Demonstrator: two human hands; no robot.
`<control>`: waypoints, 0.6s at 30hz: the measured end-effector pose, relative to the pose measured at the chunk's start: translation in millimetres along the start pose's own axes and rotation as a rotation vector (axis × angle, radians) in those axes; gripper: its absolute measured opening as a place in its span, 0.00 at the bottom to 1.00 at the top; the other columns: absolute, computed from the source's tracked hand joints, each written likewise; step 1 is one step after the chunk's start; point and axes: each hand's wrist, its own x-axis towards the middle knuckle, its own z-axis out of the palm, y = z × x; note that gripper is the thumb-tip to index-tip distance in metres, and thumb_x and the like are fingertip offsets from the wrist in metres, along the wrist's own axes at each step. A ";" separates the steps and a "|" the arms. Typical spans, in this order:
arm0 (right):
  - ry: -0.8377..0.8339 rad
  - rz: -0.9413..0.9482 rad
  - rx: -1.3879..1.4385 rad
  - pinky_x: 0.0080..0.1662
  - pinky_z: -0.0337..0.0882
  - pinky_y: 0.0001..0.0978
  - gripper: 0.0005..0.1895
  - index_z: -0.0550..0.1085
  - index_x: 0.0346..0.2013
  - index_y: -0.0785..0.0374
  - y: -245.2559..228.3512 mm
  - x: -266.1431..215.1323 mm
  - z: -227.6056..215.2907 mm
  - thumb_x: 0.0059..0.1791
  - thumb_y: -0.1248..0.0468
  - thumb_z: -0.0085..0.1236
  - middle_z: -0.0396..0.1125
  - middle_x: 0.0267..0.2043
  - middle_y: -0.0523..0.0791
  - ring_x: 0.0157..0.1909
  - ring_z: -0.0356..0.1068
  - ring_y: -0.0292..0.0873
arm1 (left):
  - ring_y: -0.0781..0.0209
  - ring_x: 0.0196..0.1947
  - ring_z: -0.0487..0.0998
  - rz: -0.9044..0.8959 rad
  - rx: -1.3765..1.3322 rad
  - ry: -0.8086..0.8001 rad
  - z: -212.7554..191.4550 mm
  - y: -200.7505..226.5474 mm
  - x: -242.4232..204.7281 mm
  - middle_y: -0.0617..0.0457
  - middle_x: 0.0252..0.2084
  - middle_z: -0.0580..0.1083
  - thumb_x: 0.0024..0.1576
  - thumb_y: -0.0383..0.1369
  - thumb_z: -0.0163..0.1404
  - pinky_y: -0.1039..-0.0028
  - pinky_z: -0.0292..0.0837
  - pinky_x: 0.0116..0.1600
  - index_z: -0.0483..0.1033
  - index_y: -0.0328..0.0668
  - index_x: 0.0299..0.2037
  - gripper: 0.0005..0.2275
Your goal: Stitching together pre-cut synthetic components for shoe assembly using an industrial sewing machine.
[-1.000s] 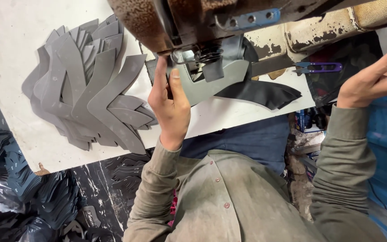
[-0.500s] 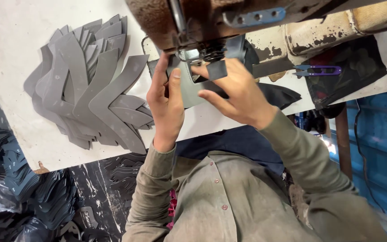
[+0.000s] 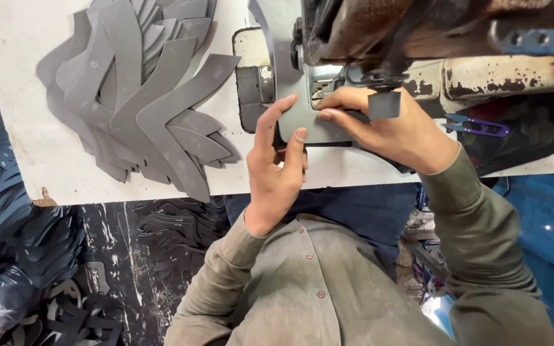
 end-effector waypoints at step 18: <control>0.212 -0.047 0.000 0.47 0.75 0.36 0.09 0.75 0.47 0.71 3.2 -0.1 -4.3 0.55 0.69 0.64 0.74 0.45 0.52 0.46 0.77 0.52 | 0.70 0.44 0.81 0.287 0.316 -0.004 -13.4 11.2 57.4 0.52 0.56 0.78 0.71 0.25 0.47 0.79 0.76 0.42 0.67 0.43 0.69 0.16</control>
